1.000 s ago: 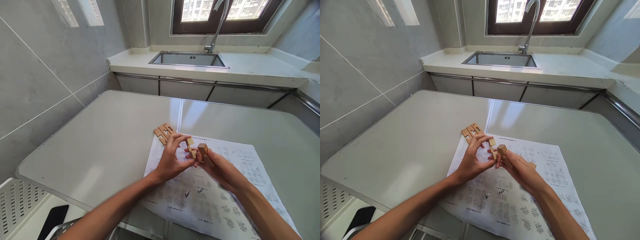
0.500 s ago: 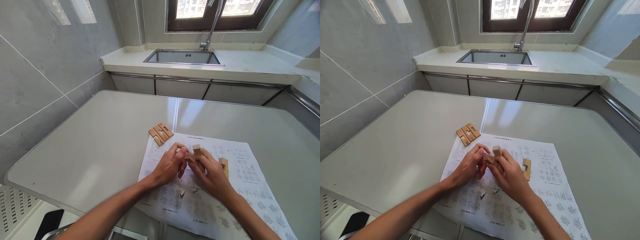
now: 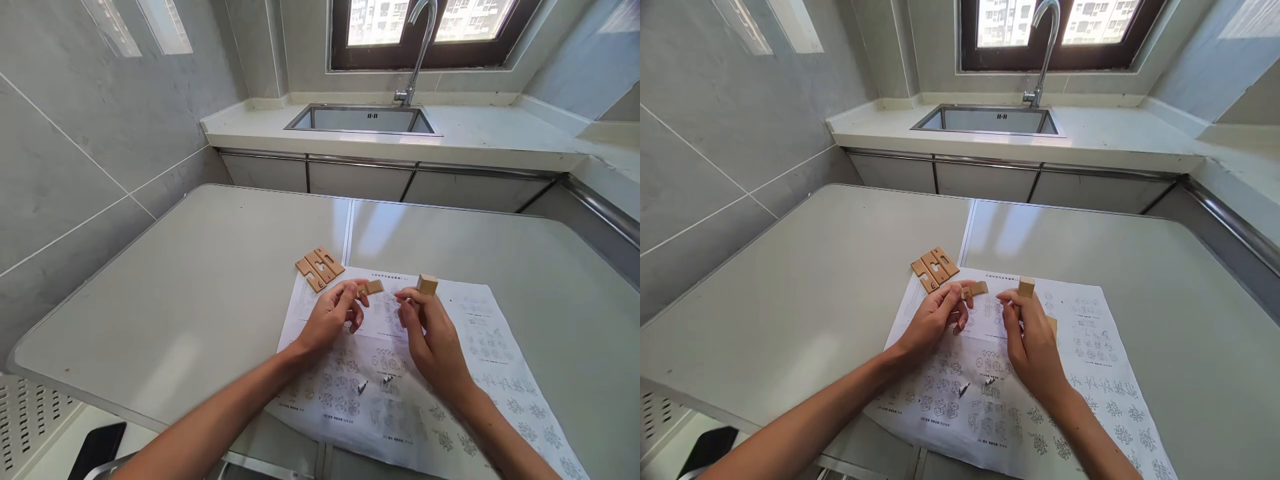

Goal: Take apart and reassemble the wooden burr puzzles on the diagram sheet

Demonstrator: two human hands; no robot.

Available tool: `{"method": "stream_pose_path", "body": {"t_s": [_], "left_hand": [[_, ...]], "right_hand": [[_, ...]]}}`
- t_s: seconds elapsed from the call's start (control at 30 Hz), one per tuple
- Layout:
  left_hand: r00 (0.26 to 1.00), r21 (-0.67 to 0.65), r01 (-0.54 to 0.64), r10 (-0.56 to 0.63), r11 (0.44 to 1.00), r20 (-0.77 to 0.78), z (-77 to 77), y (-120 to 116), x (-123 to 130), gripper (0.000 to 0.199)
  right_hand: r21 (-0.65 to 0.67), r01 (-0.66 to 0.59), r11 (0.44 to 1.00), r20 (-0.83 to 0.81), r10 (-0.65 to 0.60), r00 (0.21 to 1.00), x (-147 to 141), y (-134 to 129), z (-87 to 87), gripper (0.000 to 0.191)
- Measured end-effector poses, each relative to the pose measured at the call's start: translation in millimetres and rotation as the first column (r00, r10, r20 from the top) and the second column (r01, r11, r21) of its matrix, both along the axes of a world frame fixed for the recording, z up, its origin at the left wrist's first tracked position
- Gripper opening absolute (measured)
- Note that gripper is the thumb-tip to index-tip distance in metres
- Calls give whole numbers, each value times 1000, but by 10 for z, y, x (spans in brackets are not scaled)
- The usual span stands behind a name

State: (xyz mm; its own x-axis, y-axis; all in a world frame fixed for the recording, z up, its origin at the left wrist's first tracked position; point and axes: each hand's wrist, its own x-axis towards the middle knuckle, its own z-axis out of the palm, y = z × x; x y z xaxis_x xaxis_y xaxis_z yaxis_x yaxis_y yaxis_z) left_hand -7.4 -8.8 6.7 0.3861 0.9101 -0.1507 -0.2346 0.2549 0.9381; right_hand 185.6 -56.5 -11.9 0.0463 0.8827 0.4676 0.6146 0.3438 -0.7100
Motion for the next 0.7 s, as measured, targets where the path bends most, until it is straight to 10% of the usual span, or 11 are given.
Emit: {"method": "stream_pose_path", "body": {"t_s": [0.3,0.47,0.7], "left_hand": [[976,-149,101,-69,984,205,-36,-9,-5,54],[948,-89,280,-260,956,185,13,-54,-10,66],[925,-49,374,-367,926,101,89,-100,1,80]], "right_hand": [[50,-170,984,-118,175,978,-11,3,-21,12],[-46,-160,986,-329,137,935,7,-10,-73,41],[-171,-105,980,-257,58,965,71,2,54,32]]}}
